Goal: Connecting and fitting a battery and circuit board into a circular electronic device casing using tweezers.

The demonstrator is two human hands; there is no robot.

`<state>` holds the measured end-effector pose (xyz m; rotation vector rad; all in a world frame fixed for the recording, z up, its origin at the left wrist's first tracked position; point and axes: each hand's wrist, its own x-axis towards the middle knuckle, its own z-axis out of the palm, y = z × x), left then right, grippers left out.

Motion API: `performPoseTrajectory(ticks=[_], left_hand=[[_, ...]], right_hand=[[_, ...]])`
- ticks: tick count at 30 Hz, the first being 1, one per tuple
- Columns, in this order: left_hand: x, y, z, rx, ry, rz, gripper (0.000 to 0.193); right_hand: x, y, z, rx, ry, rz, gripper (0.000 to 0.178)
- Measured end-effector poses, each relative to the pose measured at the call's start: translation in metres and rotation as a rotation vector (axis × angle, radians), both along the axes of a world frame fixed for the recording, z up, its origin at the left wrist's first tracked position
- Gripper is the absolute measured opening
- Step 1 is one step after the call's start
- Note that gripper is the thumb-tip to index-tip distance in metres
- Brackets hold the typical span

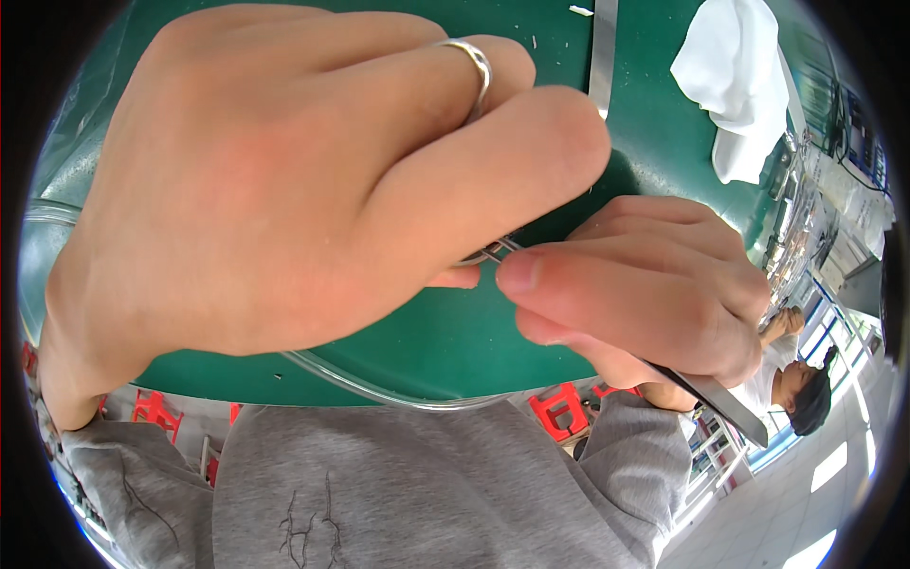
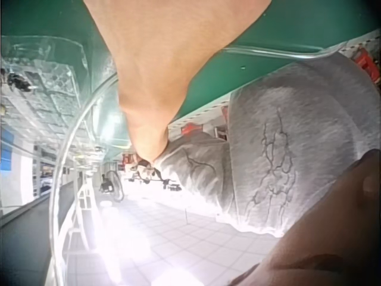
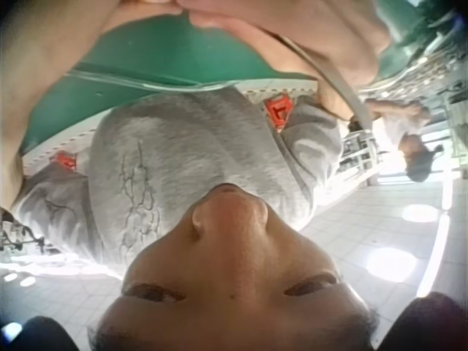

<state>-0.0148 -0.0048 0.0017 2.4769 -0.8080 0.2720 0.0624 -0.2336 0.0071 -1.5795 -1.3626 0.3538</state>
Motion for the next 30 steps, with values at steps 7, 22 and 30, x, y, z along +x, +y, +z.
performPoseTrajectory(ticks=[7,22,30], left_hand=[[0.0,0.0,-0.001,-0.006,-0.008,-0.007,0.063],[0.0,-0.002,-0.007,-0.034,-0.079,0.0,0.061],[0.002,-0.002,-0.009,-0.001,-0.079,-0.005,0.058]], right_hand=[[0.003,-0.002,0.003,0.017,0.009,0.049,0.031],[-0.003,0.0,0.003,-0.044,0.077,-0.012,0.021],[-0.004,0.002,0.004,-0.085,0.176,-0.07,0.023]])
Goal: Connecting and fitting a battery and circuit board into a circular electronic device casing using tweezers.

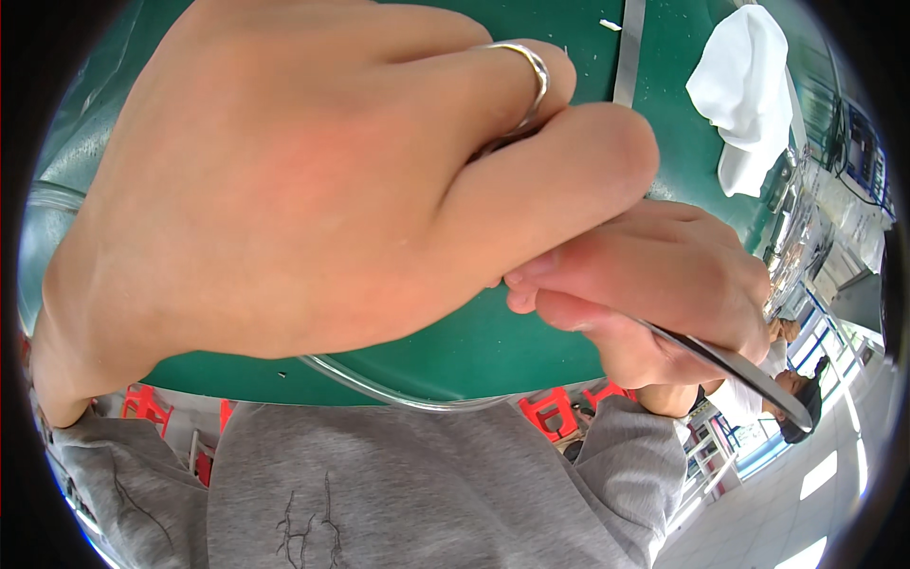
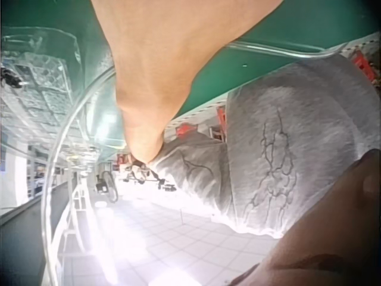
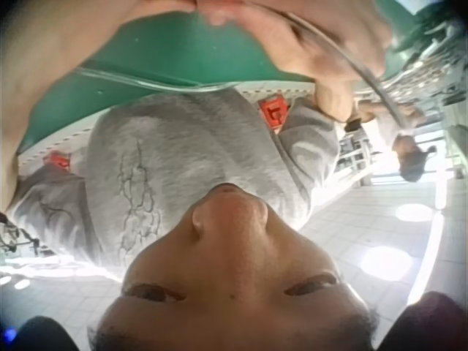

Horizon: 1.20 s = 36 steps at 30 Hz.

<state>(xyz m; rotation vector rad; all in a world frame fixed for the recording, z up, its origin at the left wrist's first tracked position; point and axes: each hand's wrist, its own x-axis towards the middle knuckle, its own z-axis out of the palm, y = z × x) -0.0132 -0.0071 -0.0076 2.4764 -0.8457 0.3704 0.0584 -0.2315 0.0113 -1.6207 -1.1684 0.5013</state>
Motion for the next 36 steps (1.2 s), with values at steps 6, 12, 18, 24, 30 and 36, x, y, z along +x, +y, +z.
performPoseTrajectory(ticks=[6,12,18,24,30,36], left_hand=[[-0.004,-0.007,0.003,0.053,0.019,0.055,0.054],[-0.001,-0.004,0.01,0.008,0.015,0.047,0.052],[-0.004,-0.003,0.006,-0.002,0.079,0.044,0.056],[-0.003,-0.004,0.004,-0.01,0.017,0.044,0.06],[-0.008,-0.003,0.005,0.014,0.01,0.065,0.063],[-0.008,-0.005,0.007,-0.012,0.029,0.097,0.063]], right_hand=[[-0.008,0.008,0.006,-0.123,0.065,-0.125,0.031],[-0.003,0.0,0.003,-0.068,0.07,-0.093,0.028],[-0.01,0.002,0.001,-0.032,0.005,-0.101,0.009],[-0.01,-0.002,0.004,-0.009,-0.228,-0.03,0.014],[-0.015,0.0,0.004,0.007,-0.251,-0.046,0.019],[-0.014,-0.003,0.006,-0.023,-0.356,-0.035,0.024]])
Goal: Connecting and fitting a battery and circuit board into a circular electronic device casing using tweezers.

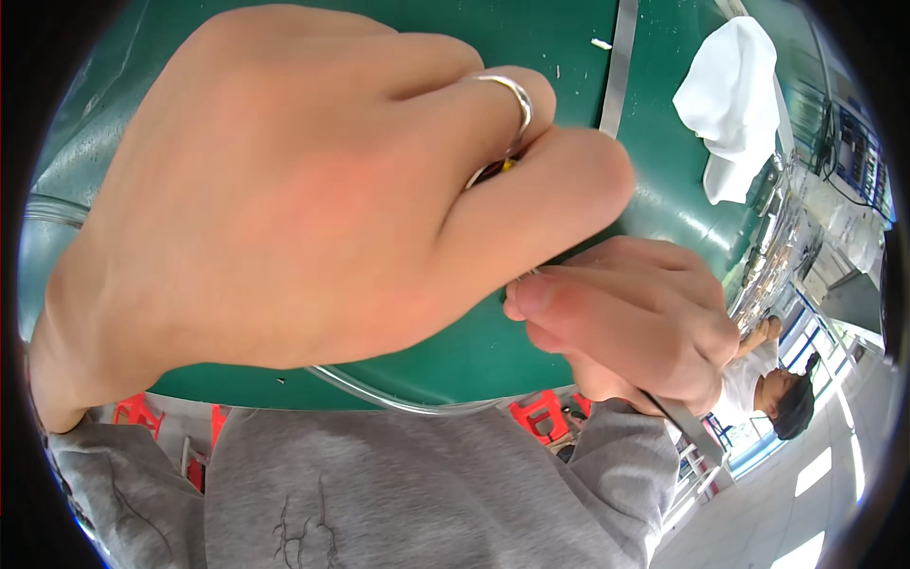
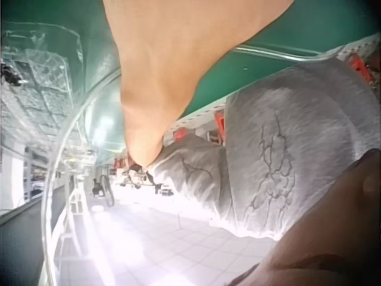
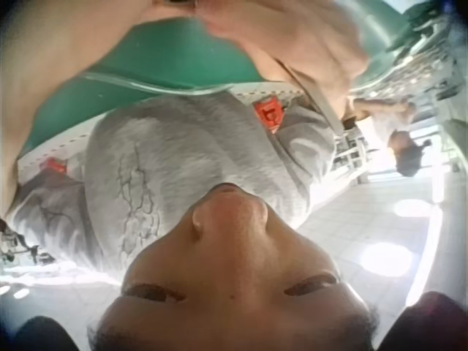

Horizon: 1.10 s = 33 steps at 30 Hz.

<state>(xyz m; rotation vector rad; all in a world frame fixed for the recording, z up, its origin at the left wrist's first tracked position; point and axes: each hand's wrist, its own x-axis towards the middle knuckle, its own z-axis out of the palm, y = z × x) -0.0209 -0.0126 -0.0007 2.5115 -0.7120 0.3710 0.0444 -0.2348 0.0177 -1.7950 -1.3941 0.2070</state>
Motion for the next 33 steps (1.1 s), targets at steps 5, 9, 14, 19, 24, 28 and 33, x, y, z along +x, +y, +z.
performPoseTrajectory(ticks=[5,9,14,19,24,28,33], left_hand=[[-0.003,0.001,0.004,0.053,0.032,-0.003,0.061],[-0.002,-0.001,-0.002,0.014,-0.008,0.016,0.061],[-0.001,-0.003,0.0,0.024,-0.008,0.021,0.059],[0.001,-0.005,-0.001,-0.009,-0.029,0.033,0.057],[0.001,-0.004,-0.005,-0.019,-0.037,0.021,0.054],[0.003,-0.007,-0.004,-0.056,-0.037,0.034,0.051],[0.001,-0.005,-0.001,0.011,-0.007,0.015,0.051]], right_hand=[[-0.007,0.003,0.001,-0.01,0.131,-0.059,0.023],[-0.003,0.002,0.005,-0.064,0.079,-0.059,0.022],[-0.003,0.003,0.004,-0.045,0.124,-0.055,0.021],[0.004,-0.001,0.002,-0.019,0.23,-0.019,0.021],[0.002,0.001,0.003,-0.019,0.245,-0.017,0.018],[0.002,-0.002,0.004,-0.051,0.253,-0.028,0.014],[0.004,0.0,0.002,-0.039,0.272,-0.023,0.009]])
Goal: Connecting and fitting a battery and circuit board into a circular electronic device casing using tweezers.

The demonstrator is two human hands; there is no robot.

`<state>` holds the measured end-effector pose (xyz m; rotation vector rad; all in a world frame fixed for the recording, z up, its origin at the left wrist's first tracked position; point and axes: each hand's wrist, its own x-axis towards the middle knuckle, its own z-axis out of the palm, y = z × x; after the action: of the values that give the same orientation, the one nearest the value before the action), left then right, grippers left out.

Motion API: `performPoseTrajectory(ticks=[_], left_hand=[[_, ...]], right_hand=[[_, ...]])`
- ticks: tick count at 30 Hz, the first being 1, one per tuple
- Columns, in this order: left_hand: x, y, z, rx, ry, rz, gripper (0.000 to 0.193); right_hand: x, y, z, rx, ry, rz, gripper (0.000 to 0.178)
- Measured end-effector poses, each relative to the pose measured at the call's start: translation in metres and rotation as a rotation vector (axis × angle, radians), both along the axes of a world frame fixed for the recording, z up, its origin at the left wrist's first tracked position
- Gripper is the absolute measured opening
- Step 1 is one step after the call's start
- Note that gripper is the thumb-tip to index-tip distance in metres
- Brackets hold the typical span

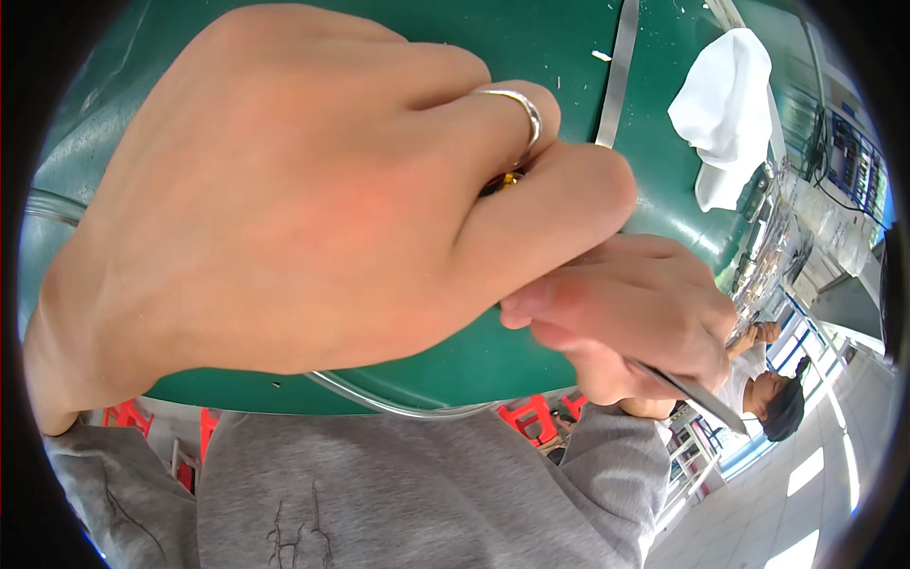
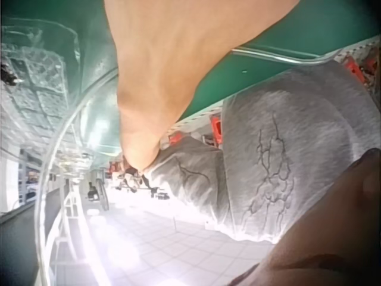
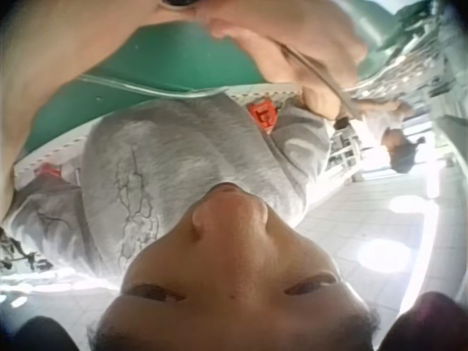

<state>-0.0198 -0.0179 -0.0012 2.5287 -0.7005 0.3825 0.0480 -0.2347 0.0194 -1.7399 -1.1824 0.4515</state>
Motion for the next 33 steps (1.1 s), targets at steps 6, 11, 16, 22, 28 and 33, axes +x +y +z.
performPoseTrajectory(ticks=[6,11,16,22,28,33], left_hand=[[0.0,-0.002,-0.005,-0.108,-0.039,0.018,0.049],[0.001,0.0,0.001,-0.009,0.016,-0.005,0.052],[-0.002,-0.002,-0.005,-0.043,-0.028,0.021,0.056],[-0.002,0.003,0.002,-0.037,0.026,0.006,0.059],[0.006,0.008,0.004,-0.015,0.034,-0.037,0.058],[-0.003,0.011,0.004,0.019,0.075,-0.046,0.047]], right_hand=[[0.006,-0.001,-0.003,0.07,0.042,0.076,0.008],[0.012,-0.001,0.0,0.034,0.08,0.143,0.011],[0.012,-0.005,0.0,-0.006,0.079,0.09,0.015],[0.014,0.0,0.004,0.024,0.106,0.111,0.018],[0.024,-0.003,0.01,-0.001,0.03,0.116,0.019],[0.028,-0.007,0.005,0.153,0.069,0.063,0.024]])
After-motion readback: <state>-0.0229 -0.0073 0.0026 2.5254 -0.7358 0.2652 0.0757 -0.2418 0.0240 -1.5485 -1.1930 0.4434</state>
